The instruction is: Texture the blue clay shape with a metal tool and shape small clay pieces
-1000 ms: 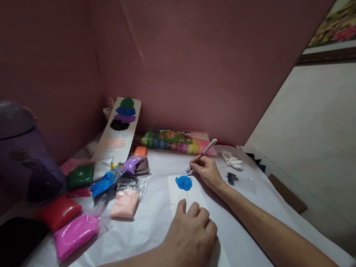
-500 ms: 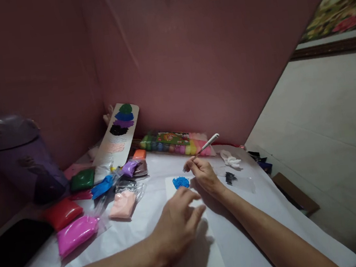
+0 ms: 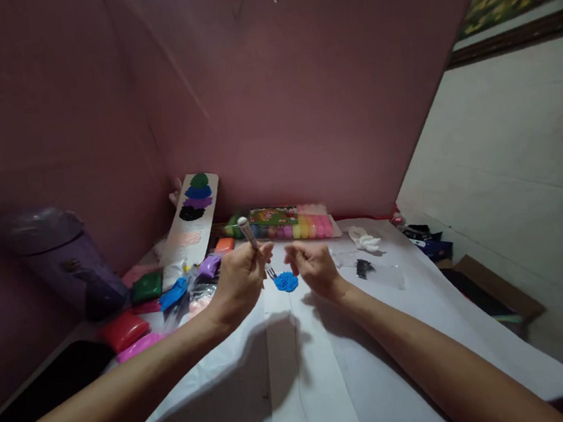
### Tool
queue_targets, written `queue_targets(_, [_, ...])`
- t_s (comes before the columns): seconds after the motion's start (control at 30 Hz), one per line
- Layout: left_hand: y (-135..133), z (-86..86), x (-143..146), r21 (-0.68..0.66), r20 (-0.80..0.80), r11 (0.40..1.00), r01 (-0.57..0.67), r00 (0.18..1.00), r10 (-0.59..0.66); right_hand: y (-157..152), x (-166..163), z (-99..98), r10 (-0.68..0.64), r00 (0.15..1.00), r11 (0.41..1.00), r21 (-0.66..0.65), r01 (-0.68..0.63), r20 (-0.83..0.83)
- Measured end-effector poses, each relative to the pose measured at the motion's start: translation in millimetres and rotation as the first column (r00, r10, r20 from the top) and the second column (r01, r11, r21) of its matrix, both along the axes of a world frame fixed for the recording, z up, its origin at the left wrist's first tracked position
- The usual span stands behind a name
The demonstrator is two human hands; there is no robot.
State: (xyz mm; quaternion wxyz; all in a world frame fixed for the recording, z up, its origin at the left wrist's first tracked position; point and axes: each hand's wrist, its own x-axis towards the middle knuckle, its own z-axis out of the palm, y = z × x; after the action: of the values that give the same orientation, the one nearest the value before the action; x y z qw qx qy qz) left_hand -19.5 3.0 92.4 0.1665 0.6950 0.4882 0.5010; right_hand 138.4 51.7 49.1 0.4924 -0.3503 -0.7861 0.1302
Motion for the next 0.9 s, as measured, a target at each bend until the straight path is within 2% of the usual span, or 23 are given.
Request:
queue_targets(0.1, [10, -9.2, 3, -0.190, 0.245, 0.982, 0.021, 0.969, 0.026, 8, 0, -16.1, -0.219, 0.952, 0.948, -0.276, 0.156, -0.215])
queue_targets(0.2, [18, -22.9, 6, -0.261, 0.370, 0.964, 0.053, 0.928, 0.050, 10, -3, -27.9, -0.286, 0.942, 0.875, -0.448, 0.181, -0.178])
queue_targets(0.4, [20, -41.0, 14, -0.281, 0.434, 0.956, 0.083, 0.899, 0.049, 7, -4, -26.1, -0.270, 0.963, 0.887, -0.391, 0.246, -0.008])
queue_targets(0.67, [24, -52.9, 17, -0.268, 0.419, 0.962, 0.049, 0.905, 0.070, 14, -4, -32.1, -0.315, 0.942, 0.874, -0.422, 0.241, -0.113])
queue_targets(0.9, [26, -60.5, 15, -0.269, 0.433, 0.961, 0.061, 0.899, 0.064, 13, -4, -31.1, -0.287, 0.955, 0.872, -0.433, 0.227, -0.078])
